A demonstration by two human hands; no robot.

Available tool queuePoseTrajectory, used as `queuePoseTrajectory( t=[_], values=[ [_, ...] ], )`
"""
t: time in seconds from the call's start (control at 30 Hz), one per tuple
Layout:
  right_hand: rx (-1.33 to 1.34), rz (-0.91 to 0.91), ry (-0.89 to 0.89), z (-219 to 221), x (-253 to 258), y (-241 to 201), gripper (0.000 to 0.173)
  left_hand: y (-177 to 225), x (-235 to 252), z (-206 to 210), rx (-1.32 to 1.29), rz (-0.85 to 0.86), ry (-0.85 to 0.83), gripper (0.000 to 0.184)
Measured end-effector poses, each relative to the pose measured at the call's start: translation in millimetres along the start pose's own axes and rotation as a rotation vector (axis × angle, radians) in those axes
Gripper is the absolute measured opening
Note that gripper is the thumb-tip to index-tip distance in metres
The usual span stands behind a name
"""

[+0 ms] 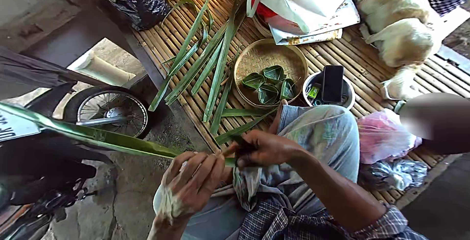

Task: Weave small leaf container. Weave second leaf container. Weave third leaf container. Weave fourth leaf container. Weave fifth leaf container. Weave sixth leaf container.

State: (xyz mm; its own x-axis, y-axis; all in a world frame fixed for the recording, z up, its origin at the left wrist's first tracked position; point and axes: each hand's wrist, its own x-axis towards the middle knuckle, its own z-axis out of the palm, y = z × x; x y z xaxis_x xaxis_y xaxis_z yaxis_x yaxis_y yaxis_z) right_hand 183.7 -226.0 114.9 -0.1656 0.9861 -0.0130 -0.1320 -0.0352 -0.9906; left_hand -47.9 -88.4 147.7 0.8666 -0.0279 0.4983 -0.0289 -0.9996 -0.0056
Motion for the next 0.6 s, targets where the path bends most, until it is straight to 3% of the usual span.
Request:
queuePoseTrajectory(
  t=[0.07, 0.13, 0.23, 0.3, 0.4, 0.6],
  values=[
    [-0.115, 0.012, 0.243, -8.2, -2.6, -11.7, 0.032, -5.4, 13.0, -9.3, 0.103, -0.106, -0.037, 0.021],
    [-0.226, 0.078, 0.496, -21.0, -5.9, -19.7, 0.037, -10.3, 22.9, -16.1, 0.173, -0.32, -0.044, 0.022],
    [-0.155, 0.057, 0.677, -26.5, -10.3, -21.4, 0.049, -17.7, 26.1, -26.2, -0.017, -0.645, -0.081, 0.028],
    [-0.089, 0.021, 0.663, -11.0, -15.3, -21.2, 0.049, -17.9, 27.9, -33.4, -0.222, -0.771, -0.115, 0.025],
    [0.047, -0.051, 0.495, 22.3, -18.6, -21.1, 0.046, -14.0, 32.5, -38.9, -0.453, -0.884, -0.122, 0.022],
    [0.392, -0.093, 0.185, 49.8, -3.3, -29.8, 0.047, 1.1, 38.7, -49.4, -0.559, -0.846, -0.109, 0.019]
  ],
)
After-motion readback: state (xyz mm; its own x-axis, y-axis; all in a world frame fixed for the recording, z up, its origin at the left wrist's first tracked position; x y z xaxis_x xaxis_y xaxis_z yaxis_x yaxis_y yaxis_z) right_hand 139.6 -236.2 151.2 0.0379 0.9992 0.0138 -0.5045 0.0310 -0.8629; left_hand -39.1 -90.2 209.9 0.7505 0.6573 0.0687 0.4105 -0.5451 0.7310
